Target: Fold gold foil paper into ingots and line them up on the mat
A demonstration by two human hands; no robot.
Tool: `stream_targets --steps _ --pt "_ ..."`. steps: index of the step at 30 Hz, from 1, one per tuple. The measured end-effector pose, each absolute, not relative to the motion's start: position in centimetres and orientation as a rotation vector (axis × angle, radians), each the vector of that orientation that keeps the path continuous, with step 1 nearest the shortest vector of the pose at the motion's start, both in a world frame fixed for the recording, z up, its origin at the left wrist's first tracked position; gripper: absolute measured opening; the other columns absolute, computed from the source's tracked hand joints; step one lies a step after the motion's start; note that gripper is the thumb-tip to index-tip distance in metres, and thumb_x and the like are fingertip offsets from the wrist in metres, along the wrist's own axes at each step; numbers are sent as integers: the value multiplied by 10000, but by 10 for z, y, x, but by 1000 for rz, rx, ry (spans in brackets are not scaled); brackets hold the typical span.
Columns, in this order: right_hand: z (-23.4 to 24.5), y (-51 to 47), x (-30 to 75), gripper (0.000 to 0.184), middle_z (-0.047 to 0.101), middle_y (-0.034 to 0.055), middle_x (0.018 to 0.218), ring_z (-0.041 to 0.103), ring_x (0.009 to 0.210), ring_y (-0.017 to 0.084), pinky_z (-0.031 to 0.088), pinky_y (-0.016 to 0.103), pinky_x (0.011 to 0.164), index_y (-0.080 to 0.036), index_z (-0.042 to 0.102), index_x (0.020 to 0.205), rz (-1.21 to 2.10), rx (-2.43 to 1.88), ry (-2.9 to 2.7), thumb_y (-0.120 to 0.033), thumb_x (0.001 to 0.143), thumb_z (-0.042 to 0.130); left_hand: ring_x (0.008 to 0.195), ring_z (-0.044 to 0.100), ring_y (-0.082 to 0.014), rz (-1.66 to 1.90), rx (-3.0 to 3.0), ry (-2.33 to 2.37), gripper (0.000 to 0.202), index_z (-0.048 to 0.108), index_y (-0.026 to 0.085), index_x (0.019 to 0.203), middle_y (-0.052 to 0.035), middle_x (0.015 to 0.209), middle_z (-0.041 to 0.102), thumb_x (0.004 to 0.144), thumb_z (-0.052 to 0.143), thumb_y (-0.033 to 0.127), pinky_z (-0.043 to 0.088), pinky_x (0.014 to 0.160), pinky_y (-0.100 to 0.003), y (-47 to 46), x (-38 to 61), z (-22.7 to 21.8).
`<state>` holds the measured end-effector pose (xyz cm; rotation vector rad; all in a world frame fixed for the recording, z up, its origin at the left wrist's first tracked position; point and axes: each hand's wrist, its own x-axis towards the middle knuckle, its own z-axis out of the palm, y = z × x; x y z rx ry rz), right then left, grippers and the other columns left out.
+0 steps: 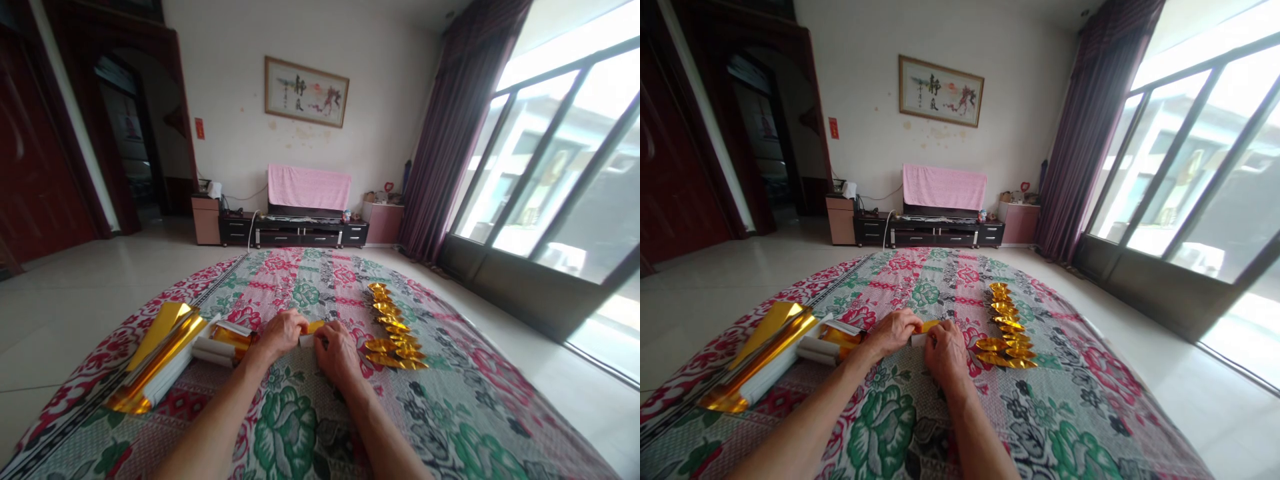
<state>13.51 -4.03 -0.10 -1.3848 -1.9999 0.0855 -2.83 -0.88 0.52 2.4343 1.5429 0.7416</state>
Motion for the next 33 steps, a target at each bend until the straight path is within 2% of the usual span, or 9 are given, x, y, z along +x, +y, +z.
stream_targets --steps 6,12,16,26,31,33 --pt "-4 -36 136 186 597 36 865 528 840 148 372 240 764 -205 647 783 126 -1350 -2008 -128 772 479 773 590 -142 706 2399 1592 257 703 229 833 -21 836 655 728 475 172 425 732 -232 -9 -28 7" --pt "0 -45 136 149 605 33 949 524 911 178 360 278 829 -224 660 813 161 -1303 -2071 -181 701 571 751 589 -139 699 2375 1593 248 709 225 811 -19 816 661 717 484 180 424 708 -223 -8 -28 8" --pt "3 -48 140 231 584 30 993 513 944 192 358 301 850 -244 653 887 208 -1287 -2126 -213 660 621 722 579 -132 672 2338 1578 206 706 221 802 -15 803 653 700 528 237 426 675 -208 -7 -31 9" --pt "-1 -41 140 122 575 23 960 520 894 160 365 290 817 -257 659 852 271 -1298 -2108 -296 767 581 722 574 -137 641 2292 1595 212 704 215 809 -17 799 646 657 557 235 423 674 -215 -7 -31 11" --pt "-3 -41 139 114 578 25 966 519 901 161 361 292 826 -252 663 843 250 -1303 -2074 -291 770 584 718 571 -127 664 2285 1563 214 699 206 810 -18 802 643 666 543 236 420 670 -204 -8 -31 12" --pt "-3 -40 140 124 581 22 971 518 910 162 359 292 833 -252 663 850 251 -1300 -2079 -241 760 579 718 571 -127 660 2279 1558 215 698 204 809 -18 805 645 666 540 233 420 666 -202 -9 -31 13"
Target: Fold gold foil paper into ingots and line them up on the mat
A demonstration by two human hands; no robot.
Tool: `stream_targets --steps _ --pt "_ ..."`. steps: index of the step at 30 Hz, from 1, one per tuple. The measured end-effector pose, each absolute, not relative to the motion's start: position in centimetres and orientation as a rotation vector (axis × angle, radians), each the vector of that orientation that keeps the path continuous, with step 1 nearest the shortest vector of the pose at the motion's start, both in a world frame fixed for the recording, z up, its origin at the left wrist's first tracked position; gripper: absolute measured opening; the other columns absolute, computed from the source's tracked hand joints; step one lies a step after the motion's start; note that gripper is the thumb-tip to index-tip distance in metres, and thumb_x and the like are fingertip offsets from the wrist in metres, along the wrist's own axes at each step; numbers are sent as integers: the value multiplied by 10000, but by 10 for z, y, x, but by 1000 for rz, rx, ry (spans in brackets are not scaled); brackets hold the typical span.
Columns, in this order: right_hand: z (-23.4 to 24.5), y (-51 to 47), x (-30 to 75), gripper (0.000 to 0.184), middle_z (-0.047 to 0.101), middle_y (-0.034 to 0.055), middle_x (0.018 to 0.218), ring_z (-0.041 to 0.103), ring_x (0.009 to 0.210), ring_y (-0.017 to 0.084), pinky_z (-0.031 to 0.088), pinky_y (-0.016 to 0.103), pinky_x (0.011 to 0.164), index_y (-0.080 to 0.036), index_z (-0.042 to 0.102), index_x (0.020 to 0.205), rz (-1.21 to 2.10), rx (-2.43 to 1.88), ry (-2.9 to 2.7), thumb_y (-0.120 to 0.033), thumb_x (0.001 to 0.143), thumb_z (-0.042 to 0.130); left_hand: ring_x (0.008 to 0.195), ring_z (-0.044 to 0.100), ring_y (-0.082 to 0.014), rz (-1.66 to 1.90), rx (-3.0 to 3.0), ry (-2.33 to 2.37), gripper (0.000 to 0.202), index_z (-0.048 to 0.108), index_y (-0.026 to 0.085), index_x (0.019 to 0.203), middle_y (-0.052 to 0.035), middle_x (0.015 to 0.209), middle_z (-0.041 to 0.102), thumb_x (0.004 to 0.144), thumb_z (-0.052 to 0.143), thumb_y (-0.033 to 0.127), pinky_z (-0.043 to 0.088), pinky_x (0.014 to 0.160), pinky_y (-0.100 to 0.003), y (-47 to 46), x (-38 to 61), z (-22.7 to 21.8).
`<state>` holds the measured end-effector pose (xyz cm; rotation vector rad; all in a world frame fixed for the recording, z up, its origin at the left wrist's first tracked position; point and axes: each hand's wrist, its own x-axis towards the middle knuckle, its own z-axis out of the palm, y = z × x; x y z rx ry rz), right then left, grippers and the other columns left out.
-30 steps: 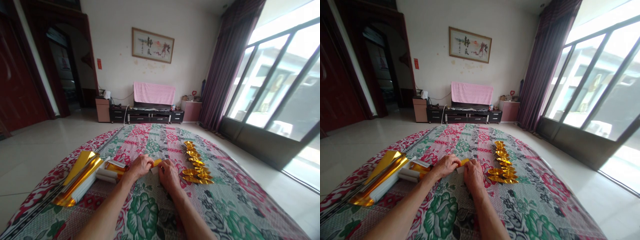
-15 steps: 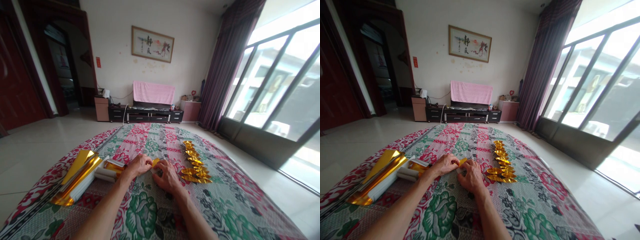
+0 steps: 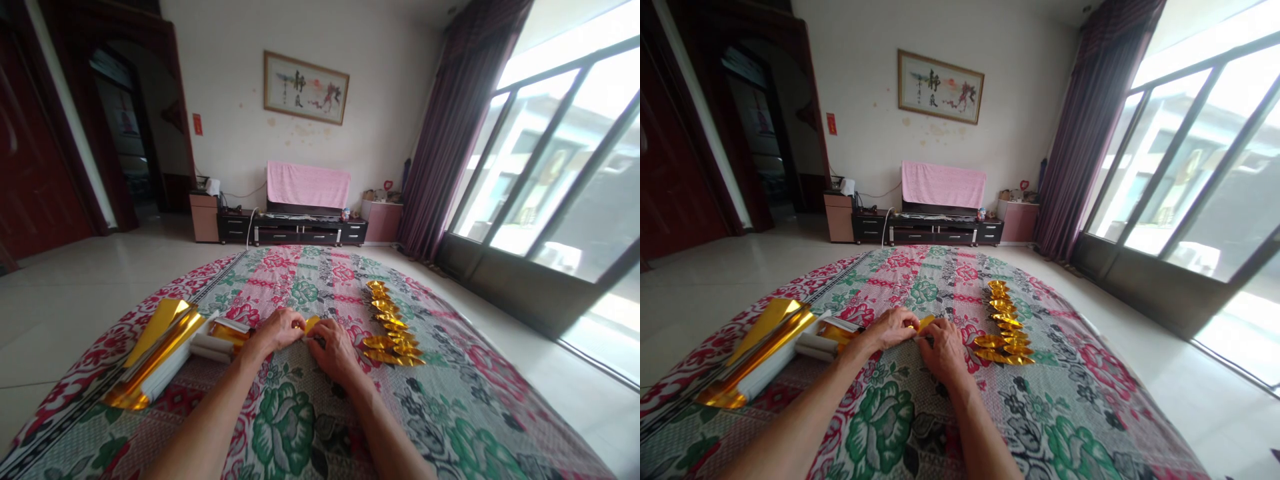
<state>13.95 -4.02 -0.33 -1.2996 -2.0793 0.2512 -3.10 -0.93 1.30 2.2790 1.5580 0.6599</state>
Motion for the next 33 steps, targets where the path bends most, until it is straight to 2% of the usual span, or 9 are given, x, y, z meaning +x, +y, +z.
stream_targets --steps 5,13,21,33 --pt "-4 -38 140 231 589 17 969 524 916 157 357 285 839 -244 669 838 244 -1308 -2090 -106 733 517 716 572 -132 658 2259 1561 216 697 203 809 -18 808 653 655 548 232 420 662 -209 -11 -30 15" --pt "0 -43 138 111 592 18 953 536 899 161 366 283 823 -262 681 826 221 -1291 -2088 -268 755 596 727 572 -133 637 2264 1577 219 695 203 817 -23 820 647 649 557 229 425 675 -209 -9 -30 13" --pt "-6 -38 134 159 610 20 923 555 858 140 370 254 795 -233 681 778 188 -1312 -2031 -269 811 529 721 570 -128 604 2252 1561 235 698 194 828 -32 822 651 666 529 211 431 668 -203 -12 -30 20" --pt "-4 -37 123 107 611 32 801 565 806 143 372 241 762 -187 649 667 102 -1480 -1959 -183 732 565 719 564 -129 617 2285 1577 244 693 213 820 -22 819 631 653 518 185 424 672 -211 -8 -32 12"
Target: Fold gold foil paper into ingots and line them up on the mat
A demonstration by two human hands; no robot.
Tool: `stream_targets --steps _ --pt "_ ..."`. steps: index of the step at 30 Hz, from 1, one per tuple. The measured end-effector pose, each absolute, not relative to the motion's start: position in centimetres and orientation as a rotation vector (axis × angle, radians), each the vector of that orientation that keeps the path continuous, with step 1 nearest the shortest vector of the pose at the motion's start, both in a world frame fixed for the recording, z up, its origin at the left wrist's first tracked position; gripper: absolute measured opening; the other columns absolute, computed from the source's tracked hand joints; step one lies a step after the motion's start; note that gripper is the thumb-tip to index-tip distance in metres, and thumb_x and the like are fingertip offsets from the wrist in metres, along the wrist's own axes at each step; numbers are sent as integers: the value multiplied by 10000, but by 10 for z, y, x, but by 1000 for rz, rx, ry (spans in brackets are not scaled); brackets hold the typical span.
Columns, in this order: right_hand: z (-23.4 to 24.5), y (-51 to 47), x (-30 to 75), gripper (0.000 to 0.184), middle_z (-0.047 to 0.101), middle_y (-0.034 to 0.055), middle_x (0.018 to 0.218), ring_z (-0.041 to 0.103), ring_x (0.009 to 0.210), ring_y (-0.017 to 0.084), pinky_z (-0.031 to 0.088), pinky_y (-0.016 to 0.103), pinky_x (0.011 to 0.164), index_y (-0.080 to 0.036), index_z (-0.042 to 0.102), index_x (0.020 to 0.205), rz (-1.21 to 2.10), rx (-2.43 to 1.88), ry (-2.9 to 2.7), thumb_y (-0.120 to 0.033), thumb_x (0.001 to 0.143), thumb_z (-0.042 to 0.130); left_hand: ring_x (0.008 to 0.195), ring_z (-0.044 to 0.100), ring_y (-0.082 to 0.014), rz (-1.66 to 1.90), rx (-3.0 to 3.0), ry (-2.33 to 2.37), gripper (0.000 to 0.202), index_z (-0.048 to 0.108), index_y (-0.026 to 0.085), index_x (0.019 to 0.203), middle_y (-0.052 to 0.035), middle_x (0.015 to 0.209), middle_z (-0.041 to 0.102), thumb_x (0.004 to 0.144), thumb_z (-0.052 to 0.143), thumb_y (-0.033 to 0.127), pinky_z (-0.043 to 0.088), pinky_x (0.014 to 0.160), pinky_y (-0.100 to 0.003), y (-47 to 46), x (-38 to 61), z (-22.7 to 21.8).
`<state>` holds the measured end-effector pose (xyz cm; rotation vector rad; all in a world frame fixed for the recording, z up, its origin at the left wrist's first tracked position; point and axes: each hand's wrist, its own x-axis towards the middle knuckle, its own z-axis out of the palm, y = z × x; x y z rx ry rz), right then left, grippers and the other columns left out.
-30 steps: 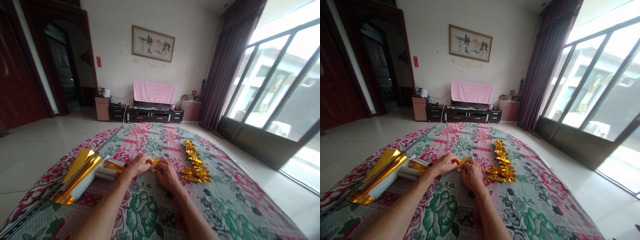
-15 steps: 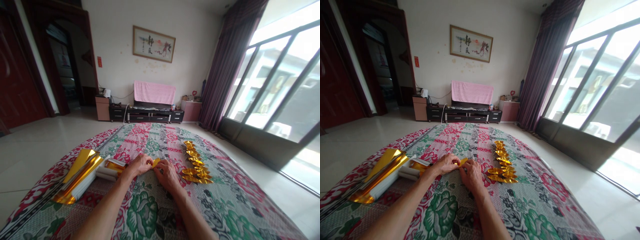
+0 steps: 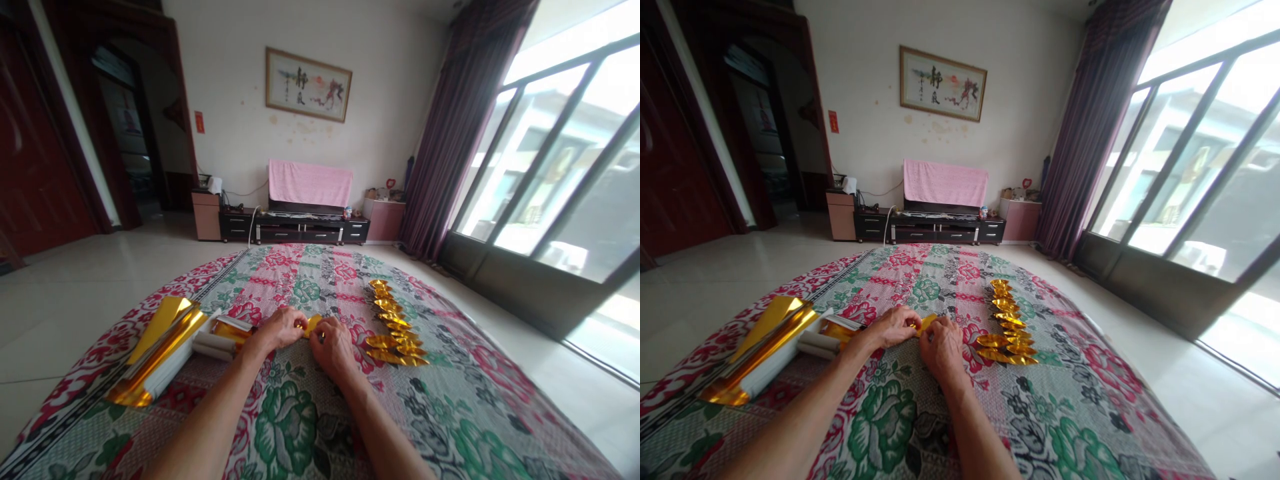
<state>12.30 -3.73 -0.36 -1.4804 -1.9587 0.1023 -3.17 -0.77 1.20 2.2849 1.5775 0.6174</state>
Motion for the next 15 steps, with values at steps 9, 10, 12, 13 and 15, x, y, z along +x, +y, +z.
stream_targets --steps 9,10,12,13,15 --pt "-5 -36 123 108 613 34 798 563 804 149 373 242 760 -187 651 644 114 -1487 -1939 -172 714 570 753 570 -135 597 2283 1561 240 687 212 827 -27 849 635 656 520 190 423 679 -210 -5 -32 10" --pt "-5 -36 123 111 613 33 798 563 806 148 372 242 762 -187 652 644 118 -1490 -1938 -173 715 568 749 570 -134 597 2280 1561 241 686 214 828 -26 850 635 656 519 190 423 678 -210 -5 -33 9" --pt "-4 -36 123 120 614 30 803 564 807 146 369 242 769 -190 654 645 128 -1497 -1939 -177 721 563 741 570 -131 597 2272 1561 242 684 214 831 -25 850 632 656 519 192 424 676 -210 -4 -33 8" --pt "-3 -36 123 122 615 29 807 564 807 145 368 242 772 -190 655 648 133 -1503 -1939 -180 724 561 739 570 -130 597 2268 1562 240 683 213 831 -25 851 631 656 519 194 424 676 -211 -4 -33 8" --pt "-2 -37 122 125 618 30 818 565 808 144 367 240 775 -189 659 655 135 -1520 -1939 -185 729 559 738 571 -131 596 2270 1561 241 681 213 829 -24 848 628 656 515 192 423 677 -212 -4 -32 8"
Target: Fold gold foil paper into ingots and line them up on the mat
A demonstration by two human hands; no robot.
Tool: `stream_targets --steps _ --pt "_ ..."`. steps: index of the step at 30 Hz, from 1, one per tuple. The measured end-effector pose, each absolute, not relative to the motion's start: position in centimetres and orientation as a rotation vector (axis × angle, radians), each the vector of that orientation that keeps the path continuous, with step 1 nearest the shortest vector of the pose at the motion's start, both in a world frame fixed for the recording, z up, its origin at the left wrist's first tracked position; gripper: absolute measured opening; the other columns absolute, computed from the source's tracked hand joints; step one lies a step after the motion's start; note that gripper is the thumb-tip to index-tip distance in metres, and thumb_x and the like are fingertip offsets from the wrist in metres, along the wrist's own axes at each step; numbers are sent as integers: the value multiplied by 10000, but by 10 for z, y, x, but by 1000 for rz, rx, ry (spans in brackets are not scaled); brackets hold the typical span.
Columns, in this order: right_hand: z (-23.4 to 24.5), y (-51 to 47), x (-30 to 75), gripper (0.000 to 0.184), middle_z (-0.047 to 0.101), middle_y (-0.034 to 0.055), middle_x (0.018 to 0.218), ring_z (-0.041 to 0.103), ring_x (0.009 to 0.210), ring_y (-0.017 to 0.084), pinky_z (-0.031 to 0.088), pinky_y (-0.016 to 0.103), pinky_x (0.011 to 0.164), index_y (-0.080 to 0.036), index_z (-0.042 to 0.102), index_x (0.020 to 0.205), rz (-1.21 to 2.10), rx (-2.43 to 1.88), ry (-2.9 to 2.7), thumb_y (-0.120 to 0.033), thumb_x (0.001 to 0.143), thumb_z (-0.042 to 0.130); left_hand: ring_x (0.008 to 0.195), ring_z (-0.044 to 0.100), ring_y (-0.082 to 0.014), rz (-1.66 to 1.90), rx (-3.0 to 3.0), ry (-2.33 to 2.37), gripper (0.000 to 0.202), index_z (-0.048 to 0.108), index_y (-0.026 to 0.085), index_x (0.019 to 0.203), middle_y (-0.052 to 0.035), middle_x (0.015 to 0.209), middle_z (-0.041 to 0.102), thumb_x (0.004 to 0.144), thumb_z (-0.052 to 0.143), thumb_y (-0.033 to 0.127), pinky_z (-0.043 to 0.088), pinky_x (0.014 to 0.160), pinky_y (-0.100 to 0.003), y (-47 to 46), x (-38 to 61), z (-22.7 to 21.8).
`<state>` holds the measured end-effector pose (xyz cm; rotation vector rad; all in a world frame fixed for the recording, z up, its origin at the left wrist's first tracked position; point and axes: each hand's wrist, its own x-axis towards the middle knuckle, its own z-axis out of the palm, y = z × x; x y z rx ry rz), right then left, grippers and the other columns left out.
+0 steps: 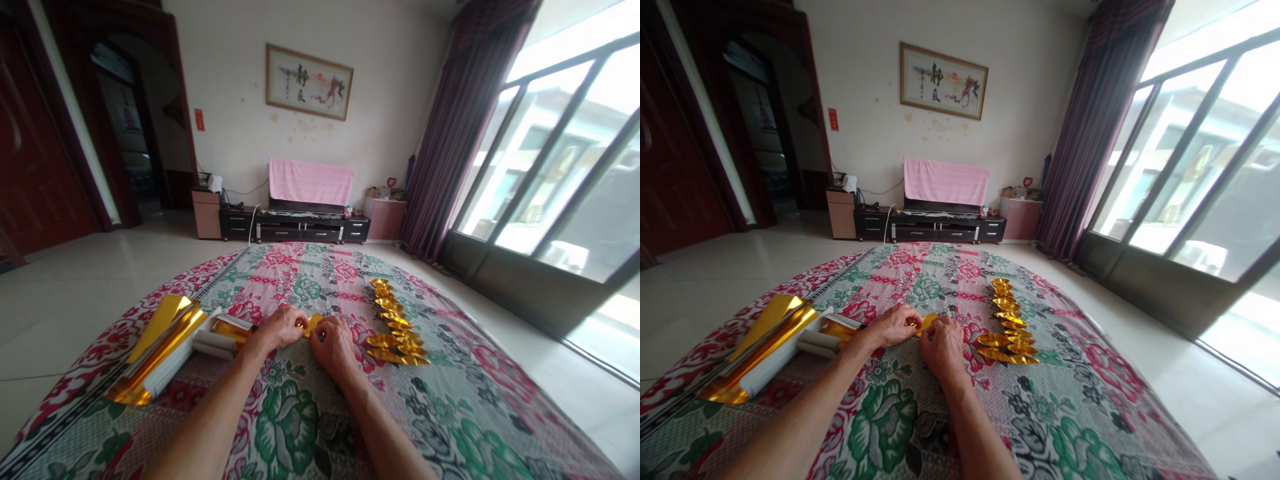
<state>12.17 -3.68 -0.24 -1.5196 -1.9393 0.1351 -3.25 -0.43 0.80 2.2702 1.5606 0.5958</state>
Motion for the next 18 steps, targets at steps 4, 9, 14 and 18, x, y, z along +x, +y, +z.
stream_targets --steps 4,9,14,18 --pt "-2 -36 121 133 625 43 836 565 816 147 363 237 777 -181 665 660 126 -1551 -1937 -192 739 558 742 568 -132 590 2287 1562 257 682 210 833 -24 833 625 651 505 174 418 672 -211 -5 -32 9" --pt "-2 -34 125 154 633 37 875 558 822 152 357 246 778 -188 662 643 191 -1509 -1950 -193 748 550 740 565 -132 585 2286 1571 251 682 206 837 -25 835 628 655 512 181 418 672 -210 -4 -32 8" --pt "-2 -33 130 178 629 30 885 549 810 146 354 243 765 -183 646 604 245 -1437 -2006 -207 755 555 741 563 -126 605 2278 1555 246 681 200 841 -24 849 636 662 513 186 421 681 -205 -4 -32 7" --pt "-3 -32 132 193 623 35 891 543 805 145 351 252 766 -178 629 585 243 -1425 -2016 -217 760 559 730 562 -125 606 2279 1562 245 682 202 844 -25 844 636 660 521 195 418 664 -206 -2 -32 5"
